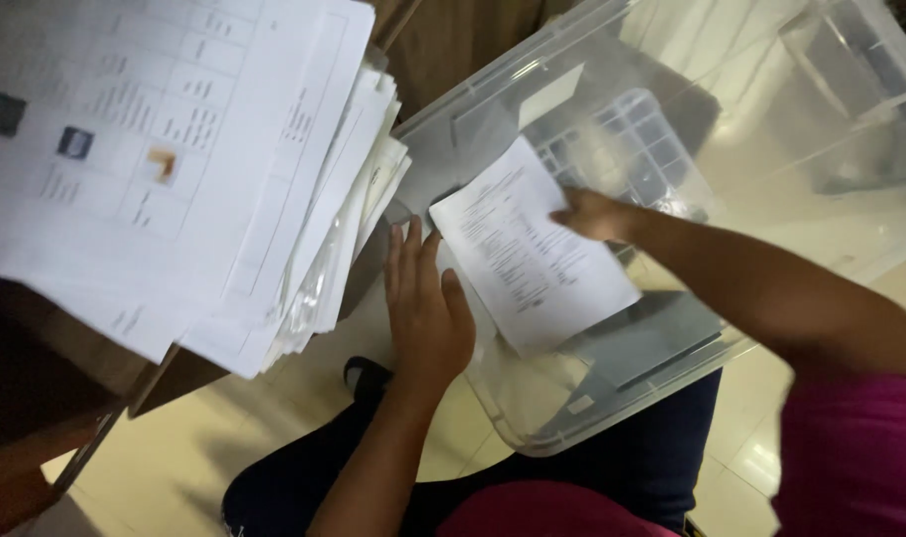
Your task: The person sits on the floor and organizes a stack of papers by sorting them into a clear plastic storage container. They handle the papers by hand, moving them from a pile on a wooden shelf into the container.
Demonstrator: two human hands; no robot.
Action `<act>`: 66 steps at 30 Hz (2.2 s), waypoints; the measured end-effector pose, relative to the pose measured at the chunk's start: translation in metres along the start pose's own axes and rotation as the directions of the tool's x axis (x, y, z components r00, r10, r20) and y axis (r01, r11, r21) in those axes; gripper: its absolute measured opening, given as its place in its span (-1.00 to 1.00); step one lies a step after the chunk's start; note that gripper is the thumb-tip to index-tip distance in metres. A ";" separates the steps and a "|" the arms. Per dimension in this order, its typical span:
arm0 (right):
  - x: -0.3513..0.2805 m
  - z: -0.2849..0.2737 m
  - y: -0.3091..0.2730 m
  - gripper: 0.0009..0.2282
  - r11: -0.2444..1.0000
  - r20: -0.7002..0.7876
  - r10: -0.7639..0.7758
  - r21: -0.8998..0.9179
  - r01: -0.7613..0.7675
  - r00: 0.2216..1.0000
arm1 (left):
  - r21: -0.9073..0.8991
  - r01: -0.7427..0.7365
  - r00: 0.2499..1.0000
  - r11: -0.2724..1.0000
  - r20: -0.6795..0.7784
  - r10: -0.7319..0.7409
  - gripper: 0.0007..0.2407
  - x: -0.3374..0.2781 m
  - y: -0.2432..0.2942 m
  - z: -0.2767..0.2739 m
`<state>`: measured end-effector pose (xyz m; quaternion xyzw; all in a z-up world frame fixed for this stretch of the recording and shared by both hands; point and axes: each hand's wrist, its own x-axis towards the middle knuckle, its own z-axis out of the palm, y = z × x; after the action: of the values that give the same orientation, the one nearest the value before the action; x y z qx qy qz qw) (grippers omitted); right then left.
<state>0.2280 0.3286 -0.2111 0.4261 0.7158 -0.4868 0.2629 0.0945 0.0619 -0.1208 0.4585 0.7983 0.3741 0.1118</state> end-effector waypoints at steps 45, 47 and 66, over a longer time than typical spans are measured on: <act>-0.138 0.001 -0.318 -0.31 0.717 -0.612 -0.691 -0.507 0.479 0.385 | 0.232 0.062 0.865 0.971 -0.498 0.064 -0.17 0.013 -0.003 -0.167; -0.134 -0.010 -0.312 -0.28 0.670 -0.519 -0.741 -0.547 0.501 0.425 | 0.235 0.048 0.867 0.971 -0.492 0.076 -0.18 0.014 -0.006 -0.168; -0.117 -0.014 -0.297 -0.63 0.081 -0.097 -0.995 -0.903 0.423 -0.017 | 0.044 -0.014 0.832 0.999 -0.554 0.036 -0.19 0.009 -0.010 -0.185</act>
<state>0.0294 0.2514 0.0272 -0.0481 0.9614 -0.0252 -0.2699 -0.0136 -0.0253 0.0028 0.3426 0.7975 0.4771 -0.1381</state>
